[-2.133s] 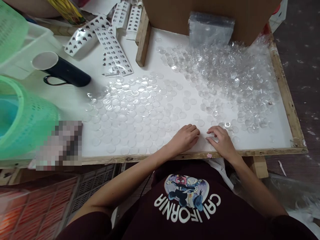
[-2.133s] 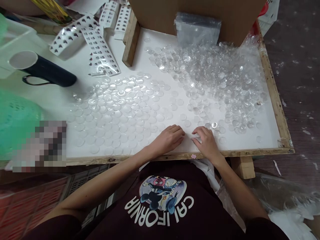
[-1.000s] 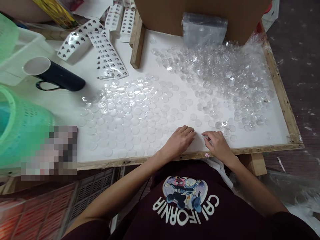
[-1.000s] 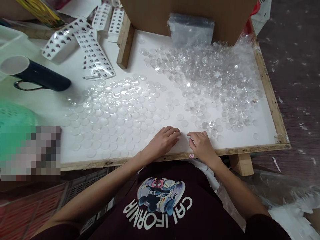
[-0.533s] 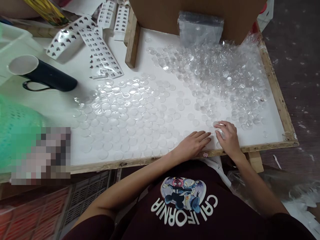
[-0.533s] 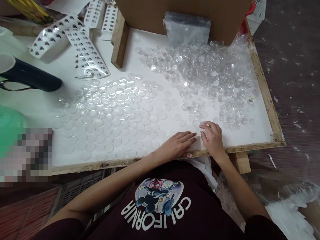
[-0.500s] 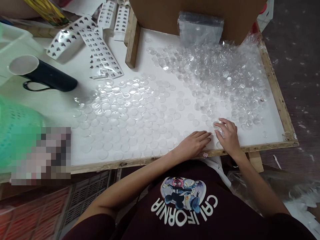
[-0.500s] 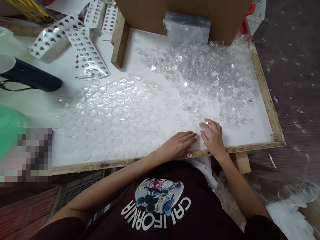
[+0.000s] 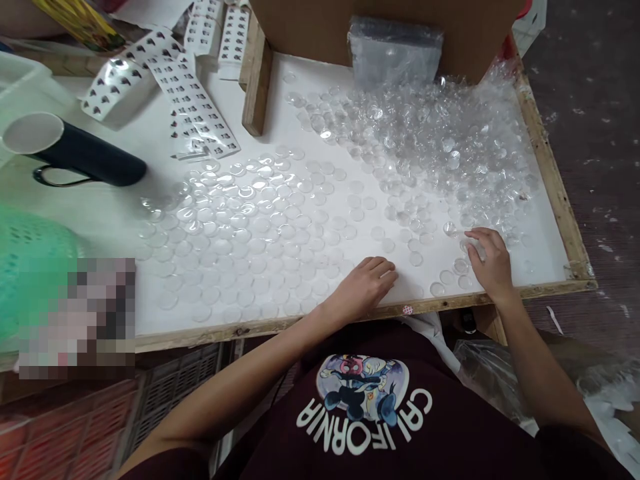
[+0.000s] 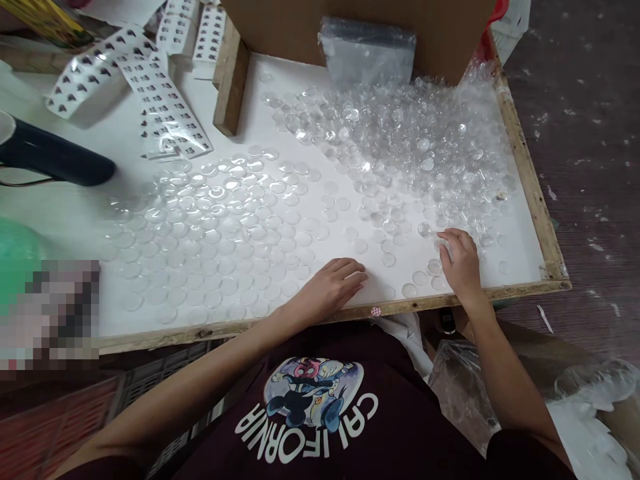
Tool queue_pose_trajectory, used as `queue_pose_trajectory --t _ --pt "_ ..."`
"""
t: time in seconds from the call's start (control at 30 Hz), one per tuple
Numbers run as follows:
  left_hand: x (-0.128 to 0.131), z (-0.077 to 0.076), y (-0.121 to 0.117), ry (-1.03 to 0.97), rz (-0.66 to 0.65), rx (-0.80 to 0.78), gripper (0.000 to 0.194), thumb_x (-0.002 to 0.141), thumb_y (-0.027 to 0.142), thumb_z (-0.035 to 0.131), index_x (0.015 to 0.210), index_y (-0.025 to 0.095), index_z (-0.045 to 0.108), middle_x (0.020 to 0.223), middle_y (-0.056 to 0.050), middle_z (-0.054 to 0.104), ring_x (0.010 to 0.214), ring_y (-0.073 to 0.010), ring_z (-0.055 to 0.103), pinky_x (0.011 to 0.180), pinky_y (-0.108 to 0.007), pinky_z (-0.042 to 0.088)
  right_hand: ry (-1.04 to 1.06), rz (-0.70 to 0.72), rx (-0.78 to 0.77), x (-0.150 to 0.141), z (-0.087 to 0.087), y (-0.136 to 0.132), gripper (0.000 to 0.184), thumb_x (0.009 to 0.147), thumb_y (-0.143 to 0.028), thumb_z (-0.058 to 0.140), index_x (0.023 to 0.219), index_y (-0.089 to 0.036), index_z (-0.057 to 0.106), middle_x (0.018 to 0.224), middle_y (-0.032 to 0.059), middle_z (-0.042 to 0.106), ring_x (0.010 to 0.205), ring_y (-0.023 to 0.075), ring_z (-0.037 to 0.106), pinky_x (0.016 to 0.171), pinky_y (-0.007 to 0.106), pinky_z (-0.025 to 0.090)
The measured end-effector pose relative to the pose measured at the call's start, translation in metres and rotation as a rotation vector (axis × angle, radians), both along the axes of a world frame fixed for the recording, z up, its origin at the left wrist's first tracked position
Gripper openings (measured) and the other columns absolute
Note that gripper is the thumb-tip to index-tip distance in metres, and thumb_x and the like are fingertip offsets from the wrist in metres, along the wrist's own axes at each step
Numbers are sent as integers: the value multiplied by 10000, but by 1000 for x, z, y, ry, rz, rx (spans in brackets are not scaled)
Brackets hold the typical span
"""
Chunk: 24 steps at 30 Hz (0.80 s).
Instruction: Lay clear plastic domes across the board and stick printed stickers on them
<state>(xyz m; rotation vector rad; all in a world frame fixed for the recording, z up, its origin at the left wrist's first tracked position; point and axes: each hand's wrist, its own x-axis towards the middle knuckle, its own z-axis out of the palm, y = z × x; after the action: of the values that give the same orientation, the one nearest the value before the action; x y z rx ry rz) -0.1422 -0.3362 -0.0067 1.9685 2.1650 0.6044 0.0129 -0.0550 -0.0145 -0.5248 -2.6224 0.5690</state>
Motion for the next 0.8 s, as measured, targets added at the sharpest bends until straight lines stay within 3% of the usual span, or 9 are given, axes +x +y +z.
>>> queue_pose_trajectory --t 0.17,0.3,0.47,0.63,0.8 --pt "19 0 48 -47 -325 29 284 930 70 599 1204 146 610 1283 -115 659 1185 -235 583 989 -346 462 -253 316 -81 18 14 -26 240 989 -257 491 1113 -245 696 1124 71 721 1098 259 653 933 421 512" --pt "24 0 73 5 -429 -12 205 960 107 575 1152 143 637 1202 -114 687 1133 -245 597 944 -348 464 -367 427 -89 26 14 -32 266 987 -253 503 1182 -263 685 1200 71 709 1151 270 641 940 439 512" --pt "25 -4 78 -39 -367 -55 118 973 107 546 995 135 658 1025 -110 706 984 -234 628 886 -341 465 -366 388 -73 27 10 -27 277 982 -262 501 1198 -227 672 1164 106 693 1110 284 648 927 459 525" --pt "27 -17 78 -363 -66 -90 247 1009 176 526 1243 135 592 975 -86 707 919 -203 666 814 -303 499 -268 261 -140 27 11 -30 297 987 -273 458 1208 -218 649 1210 116 700 1141 283 654 968 461 525" --pt "25 -21 80 -391 -65 -37 309 939 121 594 1247 143 580 1169 -113 647 1059 -214 646 890 -328 524 -261 136 -249 29 10 -29 308 984 -295 451 1238 -224 611 1081 88 739 991 263 694 875 434 549"
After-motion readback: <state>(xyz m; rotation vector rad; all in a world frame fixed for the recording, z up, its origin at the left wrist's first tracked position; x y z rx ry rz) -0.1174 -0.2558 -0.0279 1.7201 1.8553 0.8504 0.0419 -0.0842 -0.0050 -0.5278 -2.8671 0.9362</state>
